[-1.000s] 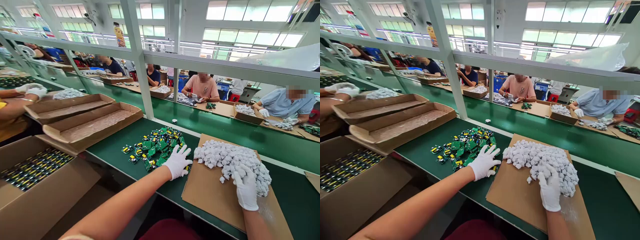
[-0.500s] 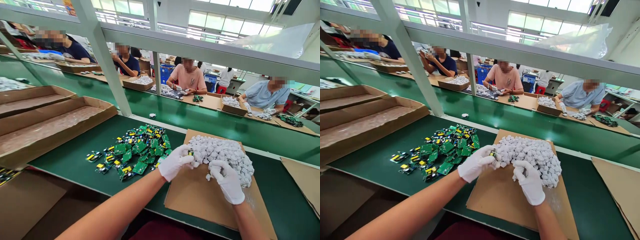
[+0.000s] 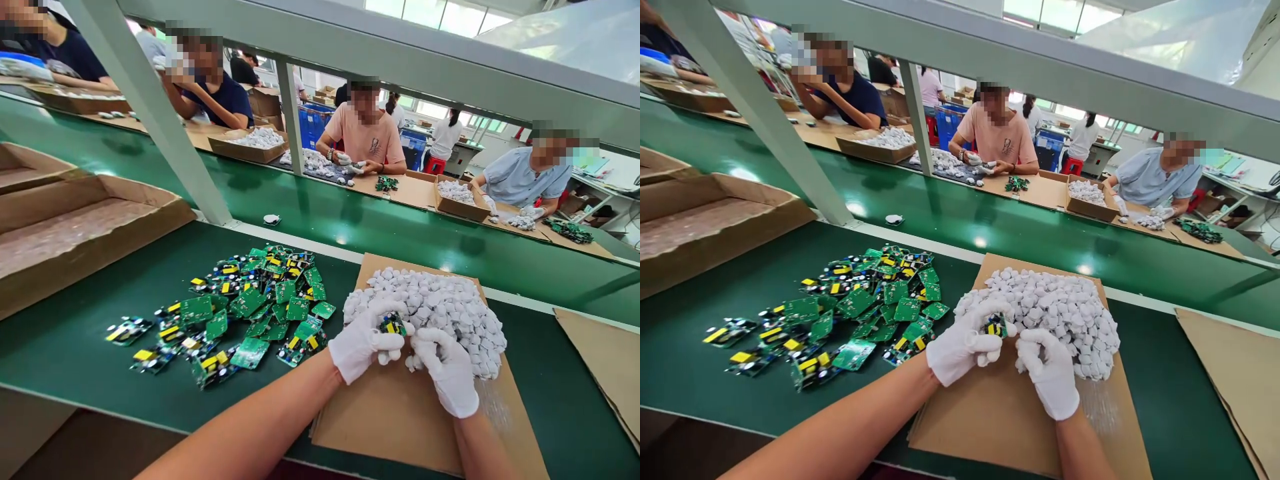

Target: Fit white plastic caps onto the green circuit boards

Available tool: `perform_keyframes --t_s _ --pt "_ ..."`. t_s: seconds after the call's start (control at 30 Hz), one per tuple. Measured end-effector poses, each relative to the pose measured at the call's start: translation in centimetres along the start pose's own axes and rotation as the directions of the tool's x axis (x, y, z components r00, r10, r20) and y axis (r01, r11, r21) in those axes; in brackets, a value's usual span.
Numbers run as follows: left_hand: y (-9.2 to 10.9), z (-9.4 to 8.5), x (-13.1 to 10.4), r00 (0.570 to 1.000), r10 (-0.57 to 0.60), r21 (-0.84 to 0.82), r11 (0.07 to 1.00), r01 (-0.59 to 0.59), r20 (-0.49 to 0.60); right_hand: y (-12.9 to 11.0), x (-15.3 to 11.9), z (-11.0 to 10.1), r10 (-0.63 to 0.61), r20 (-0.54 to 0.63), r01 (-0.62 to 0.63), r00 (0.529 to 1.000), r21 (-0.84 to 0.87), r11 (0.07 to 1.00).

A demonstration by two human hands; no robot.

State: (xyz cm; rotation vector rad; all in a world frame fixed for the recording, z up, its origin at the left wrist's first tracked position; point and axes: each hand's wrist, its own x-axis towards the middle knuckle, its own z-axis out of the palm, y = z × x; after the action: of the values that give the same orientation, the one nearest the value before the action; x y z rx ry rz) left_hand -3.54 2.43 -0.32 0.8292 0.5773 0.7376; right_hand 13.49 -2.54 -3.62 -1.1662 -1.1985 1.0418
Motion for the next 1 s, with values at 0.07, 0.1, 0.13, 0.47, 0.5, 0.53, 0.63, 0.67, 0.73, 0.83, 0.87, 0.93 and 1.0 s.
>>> perform_keyframes --t_s 0.07,0.1,0.13,0.47,0.5,0.53,0.63,0.67,0.73,0.83,0.87,0.93,1.0 --pt "0.0 0.2 0.1 0.999 -0.043 0.066 0.997 0.045 -0.028 -0.1 -0.1 0.0 0.053 -0.012 -0.053 0.999 -0.033 0.998" --pt "-0.1 0.3 0.2 0.998 -0.063 0.082 0.995 0.064 -0.018 -0.2 -0.1 0.0 0.055 -0.009 -0.056 0.998 -0.057 0.997" --pt "-0.1 0.4 0.2 0.997 -0.075 0.083 0.994 0.075 -0.003 -0.3 -0.1 0.0 0.039 -0.008 -0.04 0.999 -0.077 0.996" --pt "-0.8 0.4 0.4 0.997 0.054 0.178 0.983 -0.045 -0.046 -0.9 -0.2 -0.5 0.078 -0.092 -0.087 0.993 -0.101 0.991" --pt "-0.8 0.4 0.4 0.998 0.049 0.191 0.981 -0.04 -0.042 -0.9 -0.3 -0.5 0.091 -0.091 -0.101 0.992 -0.106 0.989" --pt "-0.9 0.5 0.5 0.998 0.041 0.204 0.978 -0.032 -0.038 -0.9 -0.3 -0.4 0.086 -0.095 -0.097 0.992 -0.113 0.989" --pt "-0.9 0.5 0.7 0.999 0.023 0.194 0.981 -0.015 -0.038 -0.8 -0.3 -0.2 -0.041 -0.121 0.021 0.992 -0.16 0.987" --pt "-0.9 0.4 0.8 0.999 0.017 0.168 0.986 -0.01 -0.044 -0.8 -0.3 -0.2 -0.089 -0.128 0.065 0.988 -0.177 0.982" --pt "-0.9 0.3 0.8 0.999 -0.009 0.082 0.997 0.012 -0.046 -0.7 -0.3 -0.3 -0.118 -0.15 0.085 0.982 -0.207 0.975" --pt "-0.6 0.1 0.5 0.996 -0.082 -0.065 0.994 0.084 0.027 -0.6 -0.3 -0.5 -0.044 -0.166 0.012 0.985 -0.188 0.982" --pt "-0.5 0.1 0.4 0.994 -0.093 -0.108 0.989 0.098 0.052 -0.6 -0.3 -0.5 -0.016 -0.16 -0.009 0.987 -0.155 0.988" --pt "-0.4 0.0 0.3 0.993 -0.088 -0.173 0.98 0.101 0.082 -0.7 -0.2 -0.4 0.015 -0.135 -0.022 0.991 -0.057 0.998" --pt "-0.3 0.0 0.3 0.995 -0.063 -0.198 0.977 0.078 0.083 -1.0 -0.1 -0.2 0.031 -0.113 -0.029 0.993 0.024 0.999"
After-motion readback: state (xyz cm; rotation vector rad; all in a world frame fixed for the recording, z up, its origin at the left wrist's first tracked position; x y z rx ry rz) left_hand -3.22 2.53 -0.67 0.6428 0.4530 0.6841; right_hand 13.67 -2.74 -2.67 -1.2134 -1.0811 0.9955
